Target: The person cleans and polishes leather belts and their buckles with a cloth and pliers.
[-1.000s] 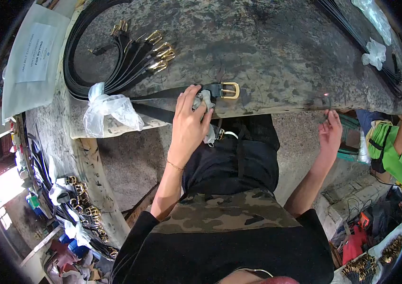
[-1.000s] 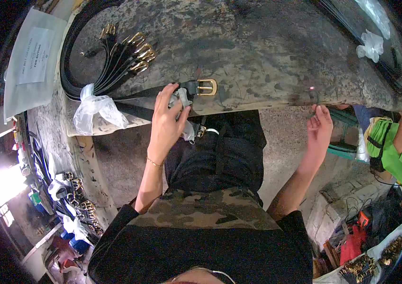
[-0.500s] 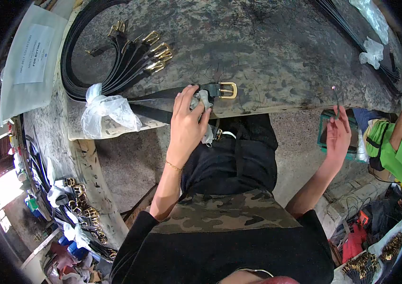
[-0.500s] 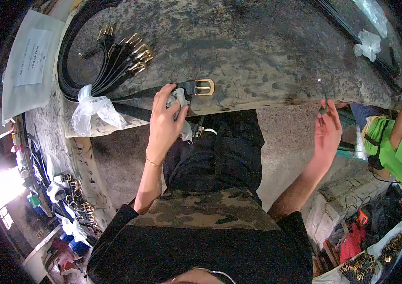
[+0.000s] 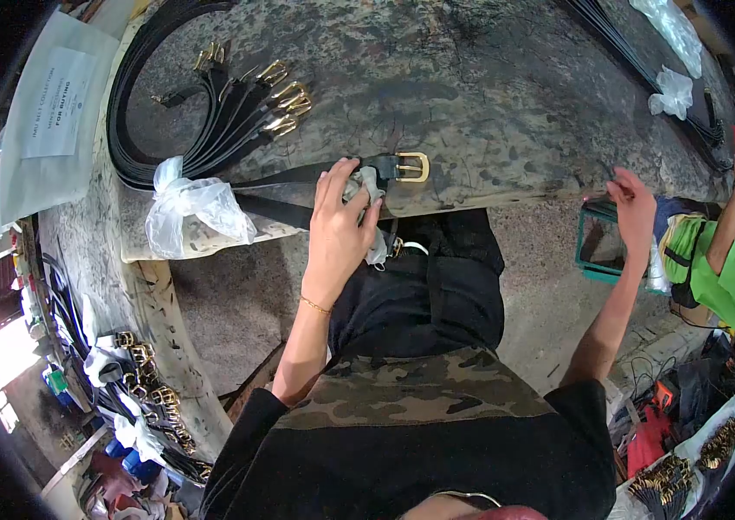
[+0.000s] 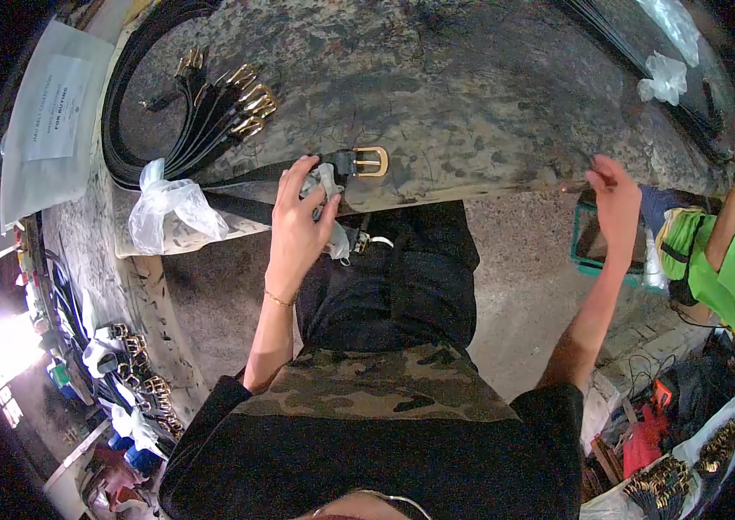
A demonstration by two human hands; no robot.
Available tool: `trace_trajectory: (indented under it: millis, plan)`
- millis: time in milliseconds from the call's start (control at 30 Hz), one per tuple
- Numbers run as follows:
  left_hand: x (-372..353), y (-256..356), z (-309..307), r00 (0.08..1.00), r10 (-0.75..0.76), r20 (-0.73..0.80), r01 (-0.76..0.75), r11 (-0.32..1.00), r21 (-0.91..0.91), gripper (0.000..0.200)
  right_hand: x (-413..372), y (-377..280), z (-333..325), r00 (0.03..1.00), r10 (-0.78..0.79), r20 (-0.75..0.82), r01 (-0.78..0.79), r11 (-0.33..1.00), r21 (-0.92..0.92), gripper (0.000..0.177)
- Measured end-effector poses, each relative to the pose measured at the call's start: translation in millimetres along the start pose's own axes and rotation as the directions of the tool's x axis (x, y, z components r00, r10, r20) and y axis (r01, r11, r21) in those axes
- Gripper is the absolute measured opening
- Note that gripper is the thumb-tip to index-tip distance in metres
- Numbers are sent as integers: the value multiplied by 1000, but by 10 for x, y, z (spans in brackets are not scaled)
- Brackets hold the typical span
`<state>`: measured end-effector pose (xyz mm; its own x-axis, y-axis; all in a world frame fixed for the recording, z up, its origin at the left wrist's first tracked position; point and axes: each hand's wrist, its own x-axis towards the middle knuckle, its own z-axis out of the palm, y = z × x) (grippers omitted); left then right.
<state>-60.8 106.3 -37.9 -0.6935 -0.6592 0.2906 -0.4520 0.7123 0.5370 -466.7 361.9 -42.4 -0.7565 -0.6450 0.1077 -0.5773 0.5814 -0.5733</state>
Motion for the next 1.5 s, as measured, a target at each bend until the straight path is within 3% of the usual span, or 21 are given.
trace_trajectory:
  millis: [100,167,267,600,700,900,967,1033,1100,1167,1267,1500]
  plan:
    - [-23,-15,17,999,-36,22,36,999,-31,15,186,-347,-59,990,51,128,-38,994,-103,23]
    - [-20,-15,19,999,-29,16,30,999,-29,14,299,-374,-48,963,28,267,27,979,-200,20]
    - [-15,-13,19,1000,-24,10,24,999,-28,14,388,-361,27,945,-36,326,117,966,-232,23]
    - [-2,-4,8,1000,-8,3,8,1000,-6,13,394,-390,27,936,-9,352,83,977,-195,32]
    - [-4,-4,15,1000,-15,4,15,1000,1,13,367,-505,-17,934,-46,355,141,959,-246,31]
    - [-11,-15,-11,1000,2,-3,-2,1000,0,15,150,-970,-69,962,-133,239,165,979,-119,26]
    - [-15,-36,-13,1000,4,-8,-4,1000,-28,16,0,-1360,72,986,-74,152,74,997,9,24]
    - [-16,-31,-23,1000,0,-11,-1,998,-60,18,-157,-1730,424,952,-254,171,211,949,236,22]
    - [-23,-33,-36,1000,-6,-13,5,998,-58,18,-317,-2162,886,912,-340,231,229,887,400,24]
    - [-30,-43,-37,1000,-11,-18,9,996,-91,14,-361,-2345,1297,794,-587,161,492,775,397,36]
    - [-74,-97,-72,999,-40,12,42,982,-184,13,-439,-2493,1567,828,-480,289,307,820,482,40]
    - [-72,-47,-29,998,-65,-13,62,983,-173,17,-473,-2407,1604,792,-563,237,453,801,391,40]
